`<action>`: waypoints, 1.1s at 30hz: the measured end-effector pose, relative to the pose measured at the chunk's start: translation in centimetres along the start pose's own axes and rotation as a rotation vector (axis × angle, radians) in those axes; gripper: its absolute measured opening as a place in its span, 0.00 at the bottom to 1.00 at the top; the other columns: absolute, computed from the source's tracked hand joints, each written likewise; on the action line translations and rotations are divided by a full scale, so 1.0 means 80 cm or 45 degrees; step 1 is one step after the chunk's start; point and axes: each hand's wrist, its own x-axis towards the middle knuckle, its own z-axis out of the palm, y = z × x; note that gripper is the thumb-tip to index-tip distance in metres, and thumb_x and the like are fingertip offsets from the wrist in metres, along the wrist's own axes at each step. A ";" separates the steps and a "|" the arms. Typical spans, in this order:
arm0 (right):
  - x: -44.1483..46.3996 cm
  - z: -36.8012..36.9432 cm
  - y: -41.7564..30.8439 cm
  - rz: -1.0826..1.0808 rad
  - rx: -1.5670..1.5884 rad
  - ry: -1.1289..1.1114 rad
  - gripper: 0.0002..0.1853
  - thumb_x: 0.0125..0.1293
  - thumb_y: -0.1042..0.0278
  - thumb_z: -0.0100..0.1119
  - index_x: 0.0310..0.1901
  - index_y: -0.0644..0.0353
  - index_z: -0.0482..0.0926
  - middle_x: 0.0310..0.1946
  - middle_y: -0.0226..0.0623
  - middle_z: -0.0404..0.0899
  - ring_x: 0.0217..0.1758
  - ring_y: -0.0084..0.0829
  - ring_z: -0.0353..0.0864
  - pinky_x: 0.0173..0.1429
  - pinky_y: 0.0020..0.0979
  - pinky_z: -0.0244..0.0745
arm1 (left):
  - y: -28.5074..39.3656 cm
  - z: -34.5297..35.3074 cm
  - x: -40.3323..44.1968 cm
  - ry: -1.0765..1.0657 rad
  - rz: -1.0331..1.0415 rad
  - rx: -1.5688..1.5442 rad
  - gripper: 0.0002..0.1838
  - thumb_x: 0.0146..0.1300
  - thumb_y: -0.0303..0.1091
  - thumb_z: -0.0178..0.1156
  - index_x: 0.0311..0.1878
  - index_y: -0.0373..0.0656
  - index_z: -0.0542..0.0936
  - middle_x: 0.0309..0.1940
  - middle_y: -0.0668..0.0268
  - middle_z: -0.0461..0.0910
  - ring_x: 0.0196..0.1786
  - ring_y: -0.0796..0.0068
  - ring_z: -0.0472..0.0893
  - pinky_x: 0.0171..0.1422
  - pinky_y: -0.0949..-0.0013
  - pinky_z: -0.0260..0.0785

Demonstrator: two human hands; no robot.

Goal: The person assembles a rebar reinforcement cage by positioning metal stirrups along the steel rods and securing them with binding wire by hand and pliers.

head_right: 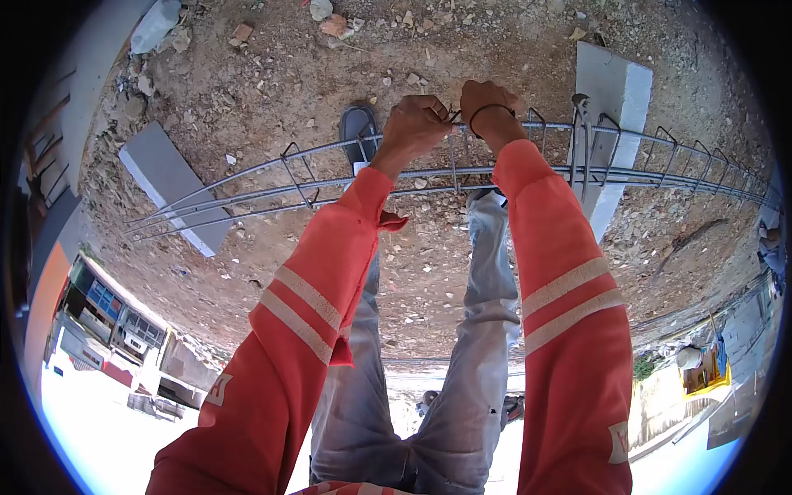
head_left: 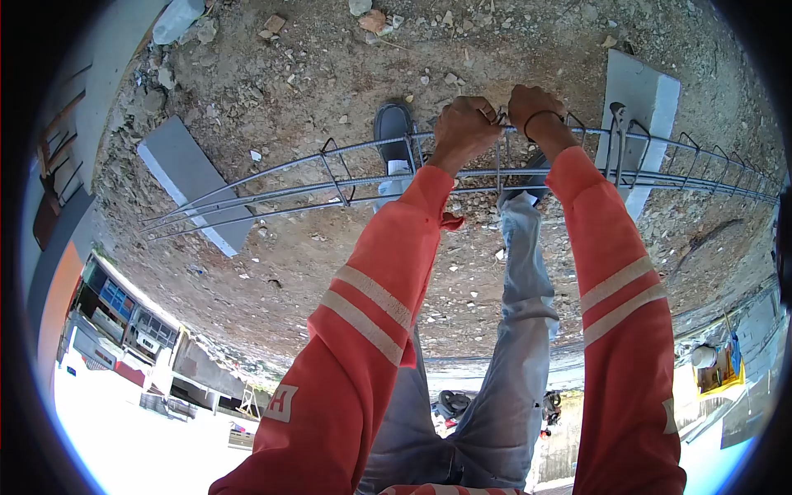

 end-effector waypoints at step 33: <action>-0.090 0.118 0.044 0.262 3.143 -0.422 0.23 0.65 0.79 0.49 0.62 0.65 0.73 0.53 0.43 0.81 0.57 0.35 0.83 0.55 0.37 0.81 | -0.026 0.017 0.002 0.246 0.620 -0.056 0.14 0.52 0.34 0.77 0.37 0.38 0.85 0.35 0.59 0.87 0.42 0.62 0.86 0.48 0.63 0.77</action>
